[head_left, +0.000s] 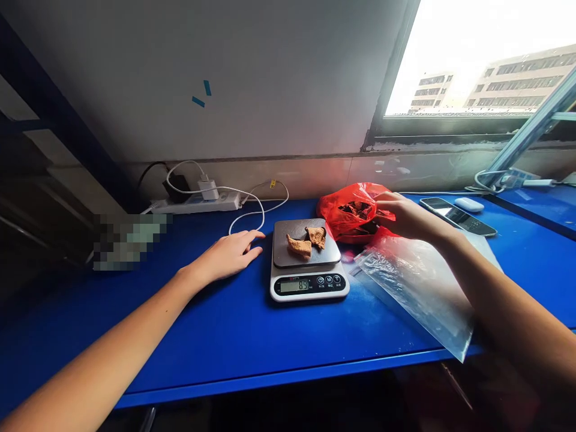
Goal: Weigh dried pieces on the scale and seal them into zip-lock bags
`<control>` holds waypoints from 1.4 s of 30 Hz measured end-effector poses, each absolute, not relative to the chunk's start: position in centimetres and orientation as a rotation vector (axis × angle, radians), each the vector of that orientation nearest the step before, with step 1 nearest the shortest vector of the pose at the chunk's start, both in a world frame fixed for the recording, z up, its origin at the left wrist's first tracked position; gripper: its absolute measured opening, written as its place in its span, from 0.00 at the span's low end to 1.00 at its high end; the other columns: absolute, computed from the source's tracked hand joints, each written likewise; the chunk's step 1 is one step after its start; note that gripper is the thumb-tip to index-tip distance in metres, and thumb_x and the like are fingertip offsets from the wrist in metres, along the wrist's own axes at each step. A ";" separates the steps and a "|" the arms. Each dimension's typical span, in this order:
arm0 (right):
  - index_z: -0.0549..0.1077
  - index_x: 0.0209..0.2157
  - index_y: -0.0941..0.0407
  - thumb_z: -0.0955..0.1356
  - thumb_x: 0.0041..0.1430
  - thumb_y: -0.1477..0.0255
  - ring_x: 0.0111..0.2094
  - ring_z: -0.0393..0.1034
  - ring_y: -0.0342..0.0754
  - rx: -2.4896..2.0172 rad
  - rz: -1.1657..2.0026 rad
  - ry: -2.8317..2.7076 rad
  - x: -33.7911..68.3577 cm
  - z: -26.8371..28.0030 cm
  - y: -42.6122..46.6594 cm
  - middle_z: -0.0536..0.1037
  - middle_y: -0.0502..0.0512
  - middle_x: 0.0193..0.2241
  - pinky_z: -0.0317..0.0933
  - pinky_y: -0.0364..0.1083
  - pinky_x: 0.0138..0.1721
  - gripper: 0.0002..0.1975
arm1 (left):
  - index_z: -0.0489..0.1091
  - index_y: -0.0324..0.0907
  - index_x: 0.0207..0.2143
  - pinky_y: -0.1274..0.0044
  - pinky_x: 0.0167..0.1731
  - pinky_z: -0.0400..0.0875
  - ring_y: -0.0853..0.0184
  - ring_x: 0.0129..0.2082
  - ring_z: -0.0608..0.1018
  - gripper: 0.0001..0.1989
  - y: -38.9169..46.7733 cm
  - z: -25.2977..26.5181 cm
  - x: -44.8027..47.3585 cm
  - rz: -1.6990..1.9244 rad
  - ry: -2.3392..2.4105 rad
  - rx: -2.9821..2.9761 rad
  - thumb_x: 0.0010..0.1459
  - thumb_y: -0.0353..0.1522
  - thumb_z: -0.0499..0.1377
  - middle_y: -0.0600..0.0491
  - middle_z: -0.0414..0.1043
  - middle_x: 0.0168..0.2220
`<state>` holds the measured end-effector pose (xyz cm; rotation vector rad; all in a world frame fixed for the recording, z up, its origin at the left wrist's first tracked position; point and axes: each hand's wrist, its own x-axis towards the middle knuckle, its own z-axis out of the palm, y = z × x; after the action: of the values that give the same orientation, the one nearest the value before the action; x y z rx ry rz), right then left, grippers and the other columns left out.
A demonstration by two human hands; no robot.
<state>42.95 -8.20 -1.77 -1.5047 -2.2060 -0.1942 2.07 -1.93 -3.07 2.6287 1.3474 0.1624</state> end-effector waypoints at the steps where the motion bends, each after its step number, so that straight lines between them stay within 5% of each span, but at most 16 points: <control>1: 0.73 0.27 0.56 0.65 0.57 0.69 0.39 0.70 0.50 -1.514 -0.210 -2.192 42.9 -1.6 -8.3 0.77 0.60 0.38 0.64 0.48 0.42 0.08 | 0.64 0.45 0.57 0.73 0.36 0.66 0.63 0.35 0.74 0.23 -1.9 -3.0 2.1 0.158 1.349 2.627 0.62 0.41 0.49 0.51 0.72 0.36; 6: 0.75 0.33 0.57 0.66 0.58 0.67 0.21 0.63 0.42 -1.681 -0.328 -1.934 42.9 -1.3 -8.8 0.74 0.53 0.22 0.57 0.43 0.27 0.08 | 0.64 0.46 0.58 0.73 0.36 0.66 0.63 0.35 0.74 0.23 -1.9 -3.0 2.0 0.142 1.345 2.615 0.62 0.42 0.49 0.52 0.72 0.36; 14: 0.79 0.36 0.59 0.70 0.55 0.66 0.23 0.66 0.41 -1.336 -0.546 -1.328 42.3 1.7 -11.1 0.74 0.55 0.23 0.60 0.44 0.28 0.12 | 0.63 0.46 0.58 0.73 0.37 0.66 0.63 0.35 0.74 0.23 -1.8 -3.4 2.1 0.157 1.308 2.633 0.62 0.42 0.50 0.52 0.72 0.37; 22: 0.79 0.37 0.58 0.67 0.54 0.75 0.29 0.71 0.42 -1.147 0.227 -1.584 35.3 0.3 -11.9 0.80 0.57 0.33 0.62 0.42 0.28 0.10 | 0.63 0.46 0.58 0.73 0.37 0.66 0.63 0.36 0.75 0.23 -2.0 -3.2 2.2 0.151 1.312 2.634 0.62 0.41 0.49 0.52 0.72 0.38; 27: 0.77 0.40 0.60 0.65 0.59 0.68 0.20 0.62 0.38 -1.351 0.218 -1.780 31.8 -0.8 -12.2 0.77 0.52 0.25 0.54 0.41 0.22 0.13 | 0.63 0.46 0.58 0.73 0.36 0.66 0.62 0.36 0.75 0.23 -2.2 -3.0 2.2 0.142 1.320 2.631 0.63 0.42 0.49 0.52 0.73 0.38; 34: 0.78 0.40 0.60 0.66 0.53 0.67 0.31 0.75 0.46 -1.281 0.670 -1.496 32.1 -1.2 -11.5 0.80 0.58 0.33 0.69 0.46 0.32 0.15 | 0.64 0.46 0.58 0.74 0.36 0.66 0.62 0.36 0.75 0.23 -2.1 -3.1 2.0 0.157 1.325 2.630 0.62 0.41 0.50 0.51 0.73 0.38; 42: 0.78 0.46 0.58 0.64 0.56 0.75 0.39 0.76 0.48 -1.340 0.144 -1.906 32.4 -0.6 -6.7 0.81 0.58 0.40 0.68 0.47 0.42 0.18 | 0.64 0.45 0.58 0.72 0.39 0.68 0.62 0.38 0.75 0.23 -2.4 -2.9 2.1 0.160 1.321 2.633 0.62 0.40 0.49 0.50 0.73 0.39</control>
<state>32.36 -6.69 -0.62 -1.3398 -1.9060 0.1439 2.08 -2.40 -2.90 2.6326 1.3209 0.1604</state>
